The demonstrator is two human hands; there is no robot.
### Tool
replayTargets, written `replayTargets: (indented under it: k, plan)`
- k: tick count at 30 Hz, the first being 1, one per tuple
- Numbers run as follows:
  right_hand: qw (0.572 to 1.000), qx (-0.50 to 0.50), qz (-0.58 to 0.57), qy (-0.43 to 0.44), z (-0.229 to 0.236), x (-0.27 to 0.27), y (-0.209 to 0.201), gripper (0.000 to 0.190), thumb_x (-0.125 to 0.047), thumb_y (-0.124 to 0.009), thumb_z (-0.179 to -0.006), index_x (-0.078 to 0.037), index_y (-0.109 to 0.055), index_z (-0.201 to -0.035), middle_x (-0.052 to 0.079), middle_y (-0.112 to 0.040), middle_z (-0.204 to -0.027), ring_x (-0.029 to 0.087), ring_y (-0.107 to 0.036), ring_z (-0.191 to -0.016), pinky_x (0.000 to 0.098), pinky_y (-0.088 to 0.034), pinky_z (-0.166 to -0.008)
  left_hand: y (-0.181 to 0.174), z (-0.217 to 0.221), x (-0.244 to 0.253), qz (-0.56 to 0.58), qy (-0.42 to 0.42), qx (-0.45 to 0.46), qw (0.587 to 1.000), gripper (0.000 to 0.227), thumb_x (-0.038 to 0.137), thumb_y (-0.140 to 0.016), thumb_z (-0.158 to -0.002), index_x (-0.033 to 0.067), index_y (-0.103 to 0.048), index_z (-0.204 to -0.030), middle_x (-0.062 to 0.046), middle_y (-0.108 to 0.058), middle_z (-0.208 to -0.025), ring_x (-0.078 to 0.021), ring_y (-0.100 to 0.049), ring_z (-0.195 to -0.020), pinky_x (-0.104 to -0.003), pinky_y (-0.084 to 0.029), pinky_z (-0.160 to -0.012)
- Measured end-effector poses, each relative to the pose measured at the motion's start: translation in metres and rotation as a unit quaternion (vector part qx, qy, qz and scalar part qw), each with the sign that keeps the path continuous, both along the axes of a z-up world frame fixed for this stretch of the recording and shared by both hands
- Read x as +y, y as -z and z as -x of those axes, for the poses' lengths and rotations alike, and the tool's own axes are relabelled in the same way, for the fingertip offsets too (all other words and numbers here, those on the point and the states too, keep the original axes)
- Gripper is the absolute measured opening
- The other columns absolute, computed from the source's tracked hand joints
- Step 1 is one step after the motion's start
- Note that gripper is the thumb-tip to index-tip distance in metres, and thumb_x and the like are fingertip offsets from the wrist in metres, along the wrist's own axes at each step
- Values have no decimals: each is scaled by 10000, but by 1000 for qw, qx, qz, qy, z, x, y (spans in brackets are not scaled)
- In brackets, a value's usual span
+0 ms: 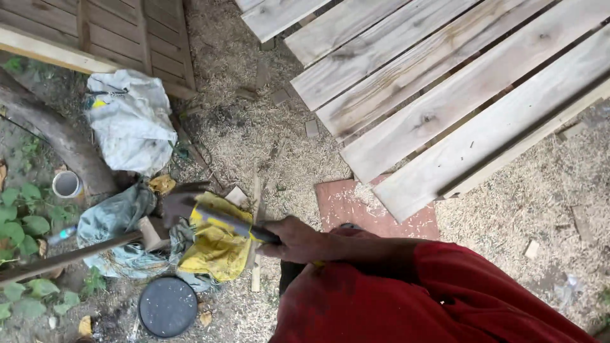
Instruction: Hammering nails into wooden planks to assemble or repair a wooden structure.
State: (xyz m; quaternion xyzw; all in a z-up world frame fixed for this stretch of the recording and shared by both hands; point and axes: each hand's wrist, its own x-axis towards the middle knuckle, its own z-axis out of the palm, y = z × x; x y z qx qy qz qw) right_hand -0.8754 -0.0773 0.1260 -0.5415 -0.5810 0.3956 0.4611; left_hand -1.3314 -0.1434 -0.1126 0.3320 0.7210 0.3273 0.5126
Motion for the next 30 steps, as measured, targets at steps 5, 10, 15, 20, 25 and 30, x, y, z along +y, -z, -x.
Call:
replayTargets:
  k: [5, 10, 15, 20, 25, 30]
  plan:
    - [971, 146, 148, 119, 42, 71, -13, 259, -268, -708, -970, -22, -632, -939, 26, -594, -640, 105, -563, -552, 330, -481, -488, 4, 83, 169, -15, 25, 4, 1000, 121, 87, -695, -936, 36, -713, -1043, -51, -689, -809, -84, -425, -570, -251, -310, -477]
    - [907, 345, 174, 165, 49, 119, -43, 673, -143, -768, -846, -103, -412, -1415, -9, -580, -680, 106, -569, -490, 286, -472, -446, -38, -19, 388, -65, 36, -38, 997, 71, 99, -714, -945, 34, -705, -973, -42, -697, -828, -62, -414, -570, -232, -294, -470]
    - [886, 361, 162, 240, 40, 189, -25, 804, -103, -761, -879, -62, -344, -1566, 2, -531, -637, 103, -496, -430, 279, -406, -395, -57, -122, 502, -58, 85, -106, 989, 164, 156, -697, -968, 50, -706, -1092, -32, -674, -823, -54, -415, -557, -220, -312, -474]
    - [885, 340, 167, 269, -17, 280, -46, 922, -100, -716, -893, -161, -189, -1647, -4, -522, -609, 94, -485, -402, 281, -413, -368, -55, -239, 571, -48, 127, -193, 972, 232, 148, -701, -968, 35, -723, -1169, 4, -648, -818, -45, -495, -615, -209, -347, -514]
    - [901, 332, 121, 252, -116, 390, -23, 755, -91, -689, -932, -89, -287, -1572, 10, -532, -606, 126, -530, -394, 297, -450, -379, -33, -308, 674, -69, 148, -206, 965, 122, 124, -716, -1000, 23, -677, -1057, 12, -603, -816, -58, -447, -635, -221, -351, -531]
    - [886, 315, 142, 308, -232, 467, -28, 571, -121, -697, -940, -2, -432, -1431, 32, -545, -592, 139, -543, -403, 311, -467, -380, -38, -355, 746, -260, 277, 20, 925, 123, 71, -650, -999, 12, -672, -1105, -1, -590, -886, -66, -482, -716, -217, -371, -574]
